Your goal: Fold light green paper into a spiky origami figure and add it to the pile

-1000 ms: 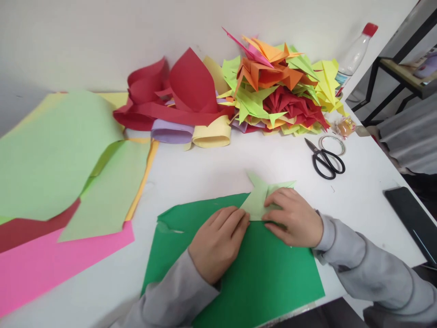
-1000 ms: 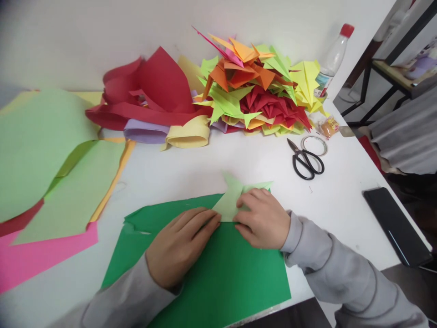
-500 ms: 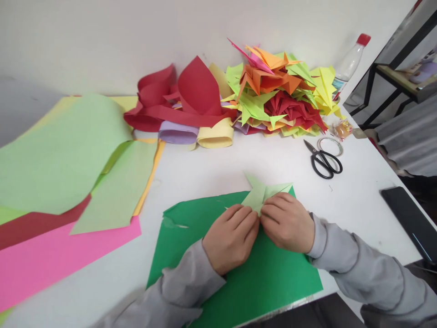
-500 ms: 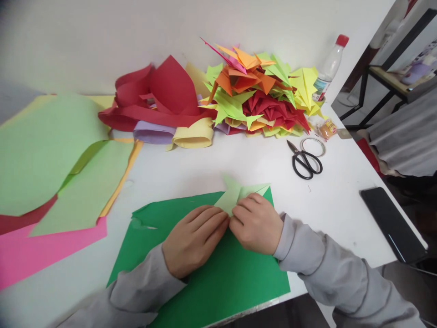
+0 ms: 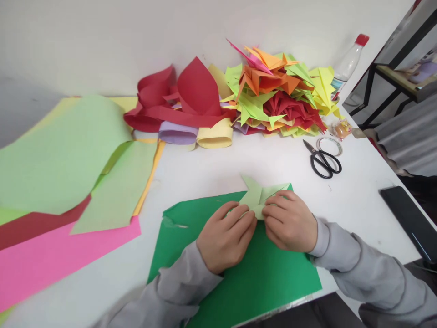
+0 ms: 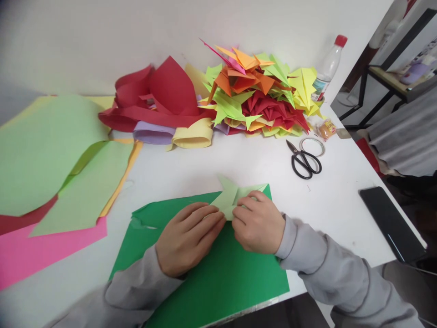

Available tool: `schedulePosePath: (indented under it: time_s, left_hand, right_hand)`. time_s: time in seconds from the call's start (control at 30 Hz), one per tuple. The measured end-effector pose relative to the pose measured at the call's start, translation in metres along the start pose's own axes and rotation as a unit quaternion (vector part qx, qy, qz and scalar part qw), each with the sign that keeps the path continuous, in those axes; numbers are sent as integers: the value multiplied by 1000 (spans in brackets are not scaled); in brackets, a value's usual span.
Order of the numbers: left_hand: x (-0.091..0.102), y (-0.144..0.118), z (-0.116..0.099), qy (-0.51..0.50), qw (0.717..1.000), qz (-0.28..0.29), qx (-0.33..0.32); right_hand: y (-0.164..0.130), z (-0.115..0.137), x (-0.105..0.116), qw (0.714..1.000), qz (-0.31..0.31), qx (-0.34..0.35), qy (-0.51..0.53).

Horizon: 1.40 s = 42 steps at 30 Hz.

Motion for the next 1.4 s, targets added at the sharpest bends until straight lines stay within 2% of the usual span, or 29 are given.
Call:
schedulePosePath:
  time_s: [0.43,0.7,1.07,1.4]
  left_hand:
    - [-1,-4,4,9,1000,11,9]
    - [3,-3,5,1,1000,-2,10]
    - [5,3,-7,-13,1000,-17,-3]
    - [2,0,-5,-24,999,-20,14]
  right_hand:
    - [-2,0,-1,1000,1,18,0]
    - [-1,-10,-1,999,18,-18,45]
    - [0,7,2,999,-18,41,-9]
    - [-1,15,8,997,-30,61,-26]
Point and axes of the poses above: each hand's wrist, its own y-axis towards the middle knuckle, its own x-axis out of the back of the hand, z = x × y, the point moved 9 cm from there along y, towards the middle knuckle, and after that the axes turned 3 degrees about -x, right-handed, at the moved point
